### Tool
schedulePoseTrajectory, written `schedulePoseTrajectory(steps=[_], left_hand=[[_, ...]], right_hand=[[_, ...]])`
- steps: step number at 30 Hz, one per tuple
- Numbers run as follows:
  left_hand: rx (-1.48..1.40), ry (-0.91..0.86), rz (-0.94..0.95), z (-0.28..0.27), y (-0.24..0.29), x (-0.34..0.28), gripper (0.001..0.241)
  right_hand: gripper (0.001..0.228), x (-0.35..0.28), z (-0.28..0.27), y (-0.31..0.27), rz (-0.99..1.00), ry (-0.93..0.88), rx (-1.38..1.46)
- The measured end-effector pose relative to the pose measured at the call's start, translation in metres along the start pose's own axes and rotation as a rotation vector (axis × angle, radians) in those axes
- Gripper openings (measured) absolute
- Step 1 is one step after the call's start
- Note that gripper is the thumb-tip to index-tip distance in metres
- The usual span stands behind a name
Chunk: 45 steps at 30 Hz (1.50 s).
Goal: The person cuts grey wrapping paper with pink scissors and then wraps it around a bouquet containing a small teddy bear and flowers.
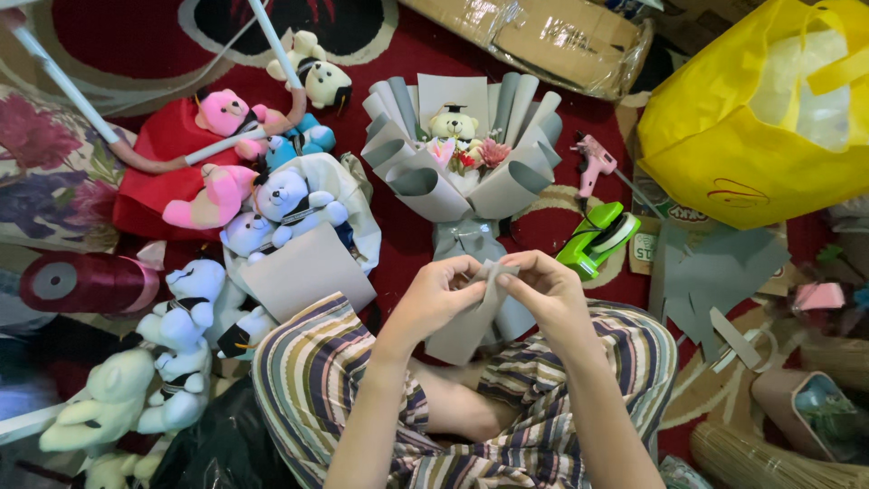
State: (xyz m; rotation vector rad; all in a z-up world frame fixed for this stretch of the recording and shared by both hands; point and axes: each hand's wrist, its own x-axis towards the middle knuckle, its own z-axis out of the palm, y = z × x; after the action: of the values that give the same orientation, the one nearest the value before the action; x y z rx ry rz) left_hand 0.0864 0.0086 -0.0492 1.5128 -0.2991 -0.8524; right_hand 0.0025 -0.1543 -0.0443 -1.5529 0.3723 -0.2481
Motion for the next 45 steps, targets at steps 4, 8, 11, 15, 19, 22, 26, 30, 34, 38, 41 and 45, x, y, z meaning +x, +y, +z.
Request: schedulePoseTrajectory(steps=[4,8,11,15,19,22,26,30,34,38,41,45], left_hand=[[-0.020,-0.009,-0.026,-0.008,-0.011,0.014,0.011],[-0.106,0.010,-0.065,-0.015,-0.001,0.021,0.017],[-0.120,0.007,-0.085,-0.020,-0.011,0.034,0.016],[-0.136,0.020,-0.100,-0.029,-0.040,0.061,0.014],[-0.119,0.058,-0.156,-0.041,-0.053,0.082,0.015],[-0.100,0.052,-0.201,-0.045,-0.081,0.105,0.018],[-0.126,0.073,-0.291,-0.045,-0.142,0.149,0.024],[-0.132,0.133,-0.306,-0.036,-0.193,0.175,0.028],[0.019,0.195,-0.393,-0.037,-0.205,0.180,0.032],[0.113,0.294,-0.392,-0.033,-0.233,0.193,0.034],[0.139,0.355,-0.373,-0.037,-0.211,0.185,0.042],[0.140,0.389,-0.358,-0.029,-0.177,0.168,0.040]], right_hand=[[0.016,0.013,0.002,0.021,0.011,0.045,0.038],[0.024,0.024,0.012,0.025,0.021,0.085,0.064],[0.037,0.034,0.018,0.024,0.039,0.101,0.016],[0.036,0.053,0.015,0.052,0.075,0.069,-0.075],[0.020,0.074,0.006,0.083,0.102,0.046,-0.160],[0.013,0.083,0.006,0.089,0.114,0.004,-0.208],[0.021,0.092,0.004,0.104,0.136,-0.031,-0.252],[0.026,0.095,-0.007,0.136,0.114,-0.063,-0.265],[0.027,0.095,-0.013,0.155,0.129,-0.094,-0.305],[0.028,0.102,-0.020,0.175,0.127,-0.109,-0.399],[0.027,0.107,-0.022,0.184,0.043,-0.117,-0.476],[0.026,0.109,-0.022,0.184,0.003,-0.109,-0.484]])
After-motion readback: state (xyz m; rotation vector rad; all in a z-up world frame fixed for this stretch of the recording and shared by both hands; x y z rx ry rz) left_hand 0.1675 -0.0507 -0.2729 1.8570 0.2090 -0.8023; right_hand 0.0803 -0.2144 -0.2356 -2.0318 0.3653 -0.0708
